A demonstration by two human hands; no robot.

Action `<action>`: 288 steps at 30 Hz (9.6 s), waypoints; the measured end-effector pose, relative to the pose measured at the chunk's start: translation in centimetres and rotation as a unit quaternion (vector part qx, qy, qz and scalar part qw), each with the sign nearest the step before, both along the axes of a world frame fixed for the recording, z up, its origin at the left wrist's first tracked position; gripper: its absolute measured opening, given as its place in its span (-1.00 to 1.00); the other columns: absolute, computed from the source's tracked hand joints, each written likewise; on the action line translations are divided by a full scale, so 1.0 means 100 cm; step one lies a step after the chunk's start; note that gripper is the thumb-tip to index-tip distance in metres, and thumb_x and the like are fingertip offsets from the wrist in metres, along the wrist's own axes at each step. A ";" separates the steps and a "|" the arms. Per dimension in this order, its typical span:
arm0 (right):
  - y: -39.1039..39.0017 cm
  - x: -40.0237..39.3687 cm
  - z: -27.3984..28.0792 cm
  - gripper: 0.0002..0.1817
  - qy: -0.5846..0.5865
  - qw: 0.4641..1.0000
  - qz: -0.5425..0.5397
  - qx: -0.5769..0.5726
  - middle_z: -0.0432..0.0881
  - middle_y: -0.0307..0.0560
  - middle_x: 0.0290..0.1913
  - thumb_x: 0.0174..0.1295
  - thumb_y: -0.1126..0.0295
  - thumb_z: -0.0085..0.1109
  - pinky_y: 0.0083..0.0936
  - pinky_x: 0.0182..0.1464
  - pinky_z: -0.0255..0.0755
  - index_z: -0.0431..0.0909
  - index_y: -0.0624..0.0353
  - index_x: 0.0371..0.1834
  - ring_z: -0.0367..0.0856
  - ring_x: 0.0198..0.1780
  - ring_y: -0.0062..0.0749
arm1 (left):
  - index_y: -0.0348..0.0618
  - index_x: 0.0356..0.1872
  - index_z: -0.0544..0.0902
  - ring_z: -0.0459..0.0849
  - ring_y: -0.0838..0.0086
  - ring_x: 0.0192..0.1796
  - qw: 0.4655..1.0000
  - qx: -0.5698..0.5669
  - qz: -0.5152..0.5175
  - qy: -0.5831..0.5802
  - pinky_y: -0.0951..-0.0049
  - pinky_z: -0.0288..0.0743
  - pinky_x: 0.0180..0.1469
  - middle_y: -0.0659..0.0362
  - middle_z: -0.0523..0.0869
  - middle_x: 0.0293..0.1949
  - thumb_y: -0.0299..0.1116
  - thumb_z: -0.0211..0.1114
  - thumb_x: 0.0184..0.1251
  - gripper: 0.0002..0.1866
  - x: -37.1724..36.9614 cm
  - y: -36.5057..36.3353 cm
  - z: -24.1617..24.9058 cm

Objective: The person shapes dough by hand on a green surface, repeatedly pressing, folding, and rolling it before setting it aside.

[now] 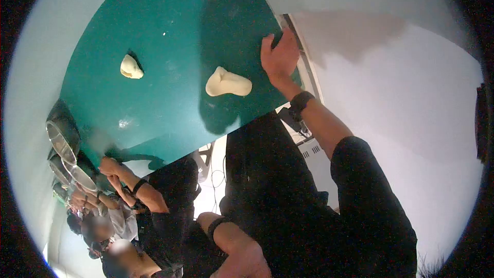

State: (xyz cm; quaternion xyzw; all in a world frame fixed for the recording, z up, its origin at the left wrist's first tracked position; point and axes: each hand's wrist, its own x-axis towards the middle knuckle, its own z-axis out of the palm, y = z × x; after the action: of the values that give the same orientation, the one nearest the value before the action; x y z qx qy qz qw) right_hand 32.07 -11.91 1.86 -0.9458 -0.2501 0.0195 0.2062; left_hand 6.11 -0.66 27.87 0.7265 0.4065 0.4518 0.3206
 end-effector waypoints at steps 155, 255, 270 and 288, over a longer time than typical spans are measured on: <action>0.041 -0.113 0.027 -0.80 0.000 0.955 0.289 0.062 0.60 -0.11 -0.17 0.21 0.38 0.35 -0.08 -0.13 0.39 0.54 0.03 -0.16 0.58 -0.11 -0.05 | -0.09 -0.04 0.69 0.57 0.07 0.12 0.947 -0.143 -0.209 0.197 0.05 0.43 0.16 0.10 0.65 -0.04 -0.45 0.47 0.16 -0.69 -0.001 -0.001 -0.213; -0.031 -0.063 0.063 -0.37 0.319 0.912 0.239 0.092 0.71 0.03 -0.12 0.28 0.17 0.52 -0.27 -0.08 0.66 0.47 0.21 0.31 0.75 -0.17 -0.22 | -0.03 0.51 0.48 0.37 0.09 0.62 0.939 0.068 -0.086 0.325 0.00 0.27 0.58 0.14 0.41 0.60 -0.45 0.22 0.23 -0.29 0.013 0.050 -0.244; -0.027 -0.007 0.058 -0.55 0.055 0.965 0.251 0.057 0.61 0.13 0.07 0.36 0.16 0.38 0.05 0.26 0.43 0.54 0.14 0.20 0.57 0.16 0.10 | -0.04 0.47 0.52 0.41 0.08 0.57 0.939 0.068 -0.070 0.331 0.00 0.29 0.58 0.14 0.44 0.58 -0.45 0.19 0.23 -0.33 0.014 0.052 -0.252; 0.072 -0.014 0.029 -0.64 -0.004 0.971 0.232 0.067 0.55 0.10 -0.02 0.19 0.36 0.20 0.07 0.21 0.41 0.53 0.10 0.08 0.54 0.08 0.13 | -0.08 0.48 0.49 0.42 0.18 0.56 0.932 0.053 -0.067 0.353 0.03 0.34 0.52 0.17 0.43 0.58 -0.36 0.19 0.18 -0.29 0.011 0.053 -0.252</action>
State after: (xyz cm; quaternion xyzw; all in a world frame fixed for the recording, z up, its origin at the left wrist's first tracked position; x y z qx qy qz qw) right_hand 30.66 -4.76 4.79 -0.8462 -0.4639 0.0461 0.2580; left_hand 7.23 4.61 2.64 0.8808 0.4188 0.1649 0.1472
